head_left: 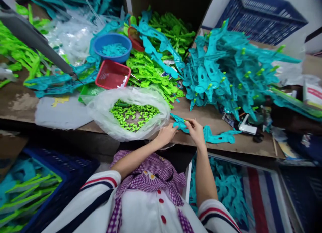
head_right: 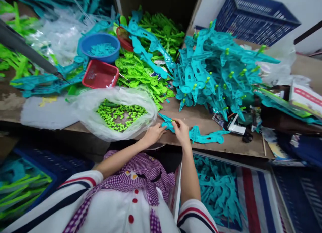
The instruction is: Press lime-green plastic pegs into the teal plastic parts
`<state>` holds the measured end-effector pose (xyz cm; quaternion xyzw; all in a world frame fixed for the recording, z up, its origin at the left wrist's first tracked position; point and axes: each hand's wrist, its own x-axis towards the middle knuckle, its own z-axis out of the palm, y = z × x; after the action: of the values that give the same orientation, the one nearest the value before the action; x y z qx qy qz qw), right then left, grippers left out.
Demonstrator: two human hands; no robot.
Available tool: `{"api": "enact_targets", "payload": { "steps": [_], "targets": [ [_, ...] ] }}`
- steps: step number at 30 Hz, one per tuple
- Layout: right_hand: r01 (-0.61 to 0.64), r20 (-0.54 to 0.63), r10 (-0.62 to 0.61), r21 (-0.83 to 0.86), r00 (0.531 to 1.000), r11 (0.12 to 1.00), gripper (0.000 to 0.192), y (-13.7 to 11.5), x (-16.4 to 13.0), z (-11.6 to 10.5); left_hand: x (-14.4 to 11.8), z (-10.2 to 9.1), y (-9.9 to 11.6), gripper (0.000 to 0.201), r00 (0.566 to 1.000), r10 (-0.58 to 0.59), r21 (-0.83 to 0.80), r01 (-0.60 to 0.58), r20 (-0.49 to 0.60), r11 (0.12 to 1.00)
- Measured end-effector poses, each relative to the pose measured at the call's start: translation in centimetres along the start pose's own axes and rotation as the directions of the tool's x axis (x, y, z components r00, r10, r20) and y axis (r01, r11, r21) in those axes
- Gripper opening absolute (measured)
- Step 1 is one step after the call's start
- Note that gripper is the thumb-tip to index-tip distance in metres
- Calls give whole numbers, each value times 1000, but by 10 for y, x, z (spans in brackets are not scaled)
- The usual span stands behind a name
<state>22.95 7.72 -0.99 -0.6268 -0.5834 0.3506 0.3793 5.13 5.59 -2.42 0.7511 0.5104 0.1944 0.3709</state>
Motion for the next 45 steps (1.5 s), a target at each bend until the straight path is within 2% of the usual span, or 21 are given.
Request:
{"api": "enact_targets", "payload": {
  "steps": [5, 13, 20, 22, 28, 31, 33, 35, 37, 39, 42, 45],
  "targets": [
    [124, 62, -117, -127, 991, 984, 38, 5, 1, 5, -8, 4, 1, 28, 999, 3, 59, -5, 34, 998],
    [245, 175, -210, -210, 962, 947, 30, 4, -1, 6, -7, 6, -2, 20, 1000, -12, -110, 12, -1, 994],
    [234, 114, -214, -206, 970, 950, 30, 13, 2, 11, -7, 6, -2, 20, 1000, -22, -186, 18, -18, 982],
    [240, 107, -221, -218, 969, 946, 30, 15, 3, 12, -7, 5, -2, 21, 1000, -3, -152, 1, -12, 988],
    [274, 48, -271, -253, 961, 928, 31, 14, -2, 14, -7, 7, -1, 24, 989, 145, 109, -139, -42, 984],
    [345, 127, -323, -238, 938, 908, 27, 17, -5, 12, -7, 15, -4, 17, 979, 198, 172, -188, -46, 967],
    [396, 178, -358, -276, 917, 876, 22, 26, 1, 12, -1, 20, -11, 15, 973, 228, 150, -220, -36, 964],
    [426, 224, -368, -340, 903, 838, 20, 35, 10, 14, 5, 22, -19, 15, 971, 237, 159, -232, -14, 960],
    [463, 258, -391, -355, 883, 812, 24, 39, 14, 15, 7, 21, -21, 14, 979, 201, 174, -196, -14, 965],
    [440, 237, -378, -328, 895, 836, 27, 38, 10, 15, 6, 20, -19, 13, 984, 180, 183, -176, -3, 967],
    [242, 79, -229, -281, 970, 929, 25, 29, 1, 15, 3, 15, -16, 14, 983, 183, 192, -184, 26, 964],
    [95, -29, -102, -200, 994, 975, 22, 14, -5, 18, -2, 8, -15, 15, 981, 193, 180, -194, 26, 964]
  ]
}}
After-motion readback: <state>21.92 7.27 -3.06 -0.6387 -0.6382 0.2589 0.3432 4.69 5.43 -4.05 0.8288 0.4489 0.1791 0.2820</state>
